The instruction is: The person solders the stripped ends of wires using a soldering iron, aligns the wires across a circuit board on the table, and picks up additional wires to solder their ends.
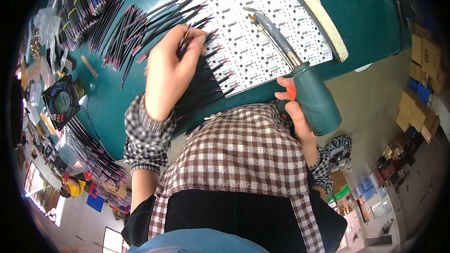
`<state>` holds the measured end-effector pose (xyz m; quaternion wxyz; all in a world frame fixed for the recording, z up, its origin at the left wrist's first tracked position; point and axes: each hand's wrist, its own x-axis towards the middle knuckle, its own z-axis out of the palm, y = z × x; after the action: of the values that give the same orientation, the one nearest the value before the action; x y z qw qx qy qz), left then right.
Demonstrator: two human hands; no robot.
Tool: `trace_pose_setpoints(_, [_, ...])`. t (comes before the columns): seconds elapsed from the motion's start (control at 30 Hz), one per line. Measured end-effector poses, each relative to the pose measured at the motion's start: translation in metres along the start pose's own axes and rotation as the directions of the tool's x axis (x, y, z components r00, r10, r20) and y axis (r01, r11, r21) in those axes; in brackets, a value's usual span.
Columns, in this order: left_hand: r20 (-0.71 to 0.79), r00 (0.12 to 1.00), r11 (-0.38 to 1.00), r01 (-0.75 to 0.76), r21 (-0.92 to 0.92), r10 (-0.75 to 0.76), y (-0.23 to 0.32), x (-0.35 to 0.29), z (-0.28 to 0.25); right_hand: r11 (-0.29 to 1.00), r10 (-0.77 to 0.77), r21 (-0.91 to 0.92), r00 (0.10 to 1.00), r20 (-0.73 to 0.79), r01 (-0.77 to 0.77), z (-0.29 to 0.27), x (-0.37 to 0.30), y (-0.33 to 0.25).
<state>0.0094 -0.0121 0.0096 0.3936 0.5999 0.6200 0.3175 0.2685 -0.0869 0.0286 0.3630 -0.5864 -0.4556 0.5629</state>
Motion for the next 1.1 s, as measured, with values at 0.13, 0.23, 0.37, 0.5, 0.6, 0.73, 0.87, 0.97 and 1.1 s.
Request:
trace_pose_setpoints(0.13, [-0.111,0.989,0.996,0.094,-0.005,-0.094,0.001,0.005,0.012,0.999,-0.035,-0.027,0.997,0.066,0.037,0.0,0.0,0.002])
trace_pose_setpoints(0.23, [-0.134,0.989,0.997,0.07,0.046,-0.063,-0.003,0.007,0.013,0.992,-0.102,0.084,0.991,0.089,0.094,0.001,0.0,0.008])
trace_pose_setpoints(0.37, [-0.179,0.983,0.997,0.052,0.059,-0.041,-0.004,0.006,0.017,0.988,-0.083,0.133,0.994,0.069,0.074,0.0,-0.001,0.013])
trace_pose_setpoints(0.5, [-0.155,0.986,0.995,0.068,0.078,-0.056,-0.002,0.006,0.016,0.996,-0.067,0.062,0.992,0.103,0.06,-0.002,-0.001,0.01])
trace_pose_setpoints(0.6, [-0.11,0.99,0.996,0.089,0.029,-0.085,-0.004,0.007,0.015,0.995,-0.053,-0.079,0.984,0.172,0.067,-0.002,0.0,0.002])
trace_pose_setpoints(0.73, [-0.108,0.991,0.994,0.072,-0.077,-0.08,-0.003,0.004,0.015,0.997,-0.072,-0.032,0.989,0.127,0.076,0.003,-0.002,0.0])
trace_pose_setpoints(0.87, [0.127,0.987,0.92,0.136,-0.367,-0.095,0.024,-0.013,0.0,0.948,-0.16,0.286,0.986,0.04,0.142,0.02,0.015,-0.023])
trace_pose_setpoints(0.97, [0.282,0.943,0.822,0.299,-0.484,-0.177,0.045,-0.021,-0.007,0.961,-0.095,0.267,0.994,0.053,0.078,0.038,0.037,-0.044])
trace_pose_setpoints(1.1, [0.397,0.906,0.768,0.357,-0.532,-0.146,0.04,-0.022,-0.005,0.943,-0.129,0.323,0.982,0.136,0.079,0.041,0.051,-0.037])
